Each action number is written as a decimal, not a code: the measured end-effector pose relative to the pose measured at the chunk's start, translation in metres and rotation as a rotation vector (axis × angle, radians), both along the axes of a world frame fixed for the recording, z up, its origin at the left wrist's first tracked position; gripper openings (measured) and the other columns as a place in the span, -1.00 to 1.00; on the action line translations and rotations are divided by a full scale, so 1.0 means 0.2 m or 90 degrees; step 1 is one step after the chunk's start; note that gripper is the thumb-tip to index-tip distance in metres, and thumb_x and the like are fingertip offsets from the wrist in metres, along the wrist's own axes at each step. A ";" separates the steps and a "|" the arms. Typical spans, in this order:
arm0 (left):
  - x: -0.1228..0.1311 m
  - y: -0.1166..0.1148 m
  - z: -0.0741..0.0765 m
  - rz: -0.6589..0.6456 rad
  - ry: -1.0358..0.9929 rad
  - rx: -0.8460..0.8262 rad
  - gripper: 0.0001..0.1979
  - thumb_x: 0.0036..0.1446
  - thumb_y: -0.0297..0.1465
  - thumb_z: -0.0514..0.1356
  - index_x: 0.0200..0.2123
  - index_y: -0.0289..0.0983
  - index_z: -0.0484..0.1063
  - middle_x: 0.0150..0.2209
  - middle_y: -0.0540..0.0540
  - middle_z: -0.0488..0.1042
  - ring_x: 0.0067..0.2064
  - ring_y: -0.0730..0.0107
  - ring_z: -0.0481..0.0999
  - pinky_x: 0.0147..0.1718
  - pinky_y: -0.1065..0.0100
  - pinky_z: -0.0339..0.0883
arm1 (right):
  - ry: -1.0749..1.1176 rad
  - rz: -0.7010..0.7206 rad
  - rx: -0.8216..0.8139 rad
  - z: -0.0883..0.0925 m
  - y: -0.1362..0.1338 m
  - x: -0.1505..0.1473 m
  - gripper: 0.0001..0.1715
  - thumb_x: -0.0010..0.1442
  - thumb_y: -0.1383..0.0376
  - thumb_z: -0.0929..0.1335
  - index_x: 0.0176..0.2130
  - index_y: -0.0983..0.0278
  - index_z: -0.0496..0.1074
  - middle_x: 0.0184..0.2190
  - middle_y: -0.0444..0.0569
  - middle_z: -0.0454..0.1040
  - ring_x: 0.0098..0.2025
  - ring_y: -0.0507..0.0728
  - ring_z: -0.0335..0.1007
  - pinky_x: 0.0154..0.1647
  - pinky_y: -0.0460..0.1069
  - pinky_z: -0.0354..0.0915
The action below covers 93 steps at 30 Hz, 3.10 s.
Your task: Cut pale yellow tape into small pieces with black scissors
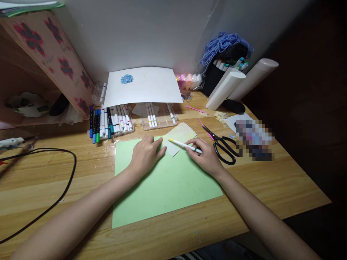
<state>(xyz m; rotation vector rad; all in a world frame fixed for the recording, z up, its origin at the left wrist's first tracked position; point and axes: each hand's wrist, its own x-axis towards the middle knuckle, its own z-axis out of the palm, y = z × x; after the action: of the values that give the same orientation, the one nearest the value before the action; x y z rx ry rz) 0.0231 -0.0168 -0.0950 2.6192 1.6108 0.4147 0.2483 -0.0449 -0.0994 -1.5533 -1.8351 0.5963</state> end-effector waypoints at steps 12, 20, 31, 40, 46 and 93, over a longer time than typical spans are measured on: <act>0.01 -0.01 0.02 0.012 -0.005 -0.013 -0.61 0.13 -0.14 0.09 -0.08 -0.23 0.46 -0.37 -0.12 0.42 -0.29 0.24 0.39 -0.45 0.31 0.14 | -0.017 0.030 -0.036 0.01 -0.01 0.00 -0.84 0.15 0.24 0.30 -0.28 0.25 0.43 -0.52 -0.14 0.27 -0.53 0.03 0.22 -0.48 -0.08 0.16; 0.01 -0.01 0.02 0.011 -0.001 -0.012 -0.60 0.14 -0.13 0.08 -0.08 -0.23 0.45 -0.37 -0.12 0.43 -0.28 0.24 0.40 -0.46 0.32 0.12 | -0.021 -0.022 -0.015 0.02 -0.01 0.04 -0.82 0.14 0.23 0.31 -0.27 0.26 0.43 -0.50 -0.11 0.29 -0.51 0.05 0.24 -0.50 -0.08 0.17; 0.01 -0.01 0.02 0.017 -0.005 -0.009 -0.61 0.13 -0.14 0.09 -0.08 -0.23 0.45 -0.36 -0.11 0.44 -0.27 0.24 0.41 -0.46 0.32 0.13 | -0.045 -0.014 -0.019 0.03 -0.01 0.07 -0.85 0.16 0.26 0.31 -0.26 0.26 0.43 -0.45 -0.09 0.31 -0.45 0.06 0.28 -0.44 -0.07 0.19; 0.02 -0.01 0.02 0.018 -0.002 -0.004 -0.61 0.12 -0.14 0.10 -0.08 -0.23 0.46 -0.36 -0.10 0.44 -0.27 0.24 0.41 -0.48 0.33 0.11 | -0.075 0.020 -0.036 0.04 -0.01 0.08 -0.86 0.17 0.26 0.31 -0.27 0.25 0.43 -0.48 -0.11 0.30 -0.45 0.06 0.27 -0.43 -0.06 0.16; 0.02 -0.01 0.02 0.017 -0.004 -0.003 -0.60 0.13 -0.13 0.09 -0.08 -0.23 0.46 -0.38 -0.10 0.43 -0.29 0.25 0.41 -0.48 0.32 0.11 | -0.069 0.103 -0.070 0.05 0.00 0.09 -0.85 0.17 0.25 0.31 -0.25 0.23 0.44 -0.46 -0.11 0.29 -0.47 0.04 0.26 -0.45 -0.08 0.16; 0.01 -0.01 0.02 0.015 0.004 0.003 -0.63 0.14 -0.13 0.07 -0.11 -0.20 0.46 -0.37 -0.11 0.42 -0.29 0.25 0.40 -0.50 0.34 0.06 | -0.119 0.205 -0.078 0.11 0.00 0.21 -0.83 0.18 0.24 0.30 -0.29 0.27 0.44 -0.42 -0.05 0.45 -0.45 0.05 0.31 -0.47 -0.09 0.17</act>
<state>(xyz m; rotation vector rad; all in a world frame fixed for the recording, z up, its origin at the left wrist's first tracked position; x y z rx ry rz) 0.0257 -0.0196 -0.0902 2.6099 1.6466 0.4118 0.2893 -0.0448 -0.0774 -1.4403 -2.2521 0.7427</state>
